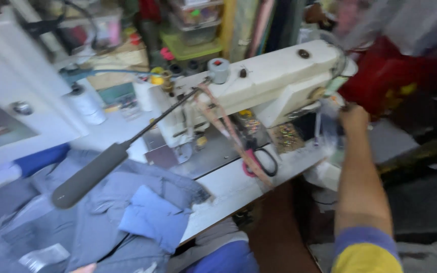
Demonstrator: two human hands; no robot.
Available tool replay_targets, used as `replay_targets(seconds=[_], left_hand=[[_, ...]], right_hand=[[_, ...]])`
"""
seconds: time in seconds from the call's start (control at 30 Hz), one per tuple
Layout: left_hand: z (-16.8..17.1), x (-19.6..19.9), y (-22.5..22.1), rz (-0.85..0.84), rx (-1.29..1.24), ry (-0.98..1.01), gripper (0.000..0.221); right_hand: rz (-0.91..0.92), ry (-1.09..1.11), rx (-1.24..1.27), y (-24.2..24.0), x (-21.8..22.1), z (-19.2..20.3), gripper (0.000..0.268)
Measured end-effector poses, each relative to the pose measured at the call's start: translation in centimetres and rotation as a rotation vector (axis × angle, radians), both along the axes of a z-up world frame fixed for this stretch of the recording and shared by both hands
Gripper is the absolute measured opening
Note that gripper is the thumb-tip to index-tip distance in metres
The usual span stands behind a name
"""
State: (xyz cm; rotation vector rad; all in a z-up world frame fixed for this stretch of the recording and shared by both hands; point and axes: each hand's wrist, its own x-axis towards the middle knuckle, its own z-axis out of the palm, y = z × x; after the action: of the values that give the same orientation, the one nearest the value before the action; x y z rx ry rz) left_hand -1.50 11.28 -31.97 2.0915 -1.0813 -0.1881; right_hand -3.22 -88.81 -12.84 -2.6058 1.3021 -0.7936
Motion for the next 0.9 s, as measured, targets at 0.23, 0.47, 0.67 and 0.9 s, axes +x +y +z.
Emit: replay_targets(seconds=[0.23,0.47,0.67,0.9], left_hand=[[18.0,-7.2,-11.4,0.409,0.294,-0.457,0.065],[23.0,-7.6,-15.7,0.302,0.357,-0.591,0.112],[22.5,-5.5,-20.7,0.062,0.239,-0.555,0.080],[19.0,-3.0,-21.5,0.172,0.404,-0.486,0.100]], right_hand=[[0.589,-0.537,-0.004,16.2,-4.4,4.7,0.047],[1.097,0.000,0.232,45.0,-11.0,4.3,0.041],[0.987,0.026,-0.162,49.7,-2.3,0.6,0.033],[0.805,0.117,-0.382,48.3,-0.3,-3.3,0.039]])
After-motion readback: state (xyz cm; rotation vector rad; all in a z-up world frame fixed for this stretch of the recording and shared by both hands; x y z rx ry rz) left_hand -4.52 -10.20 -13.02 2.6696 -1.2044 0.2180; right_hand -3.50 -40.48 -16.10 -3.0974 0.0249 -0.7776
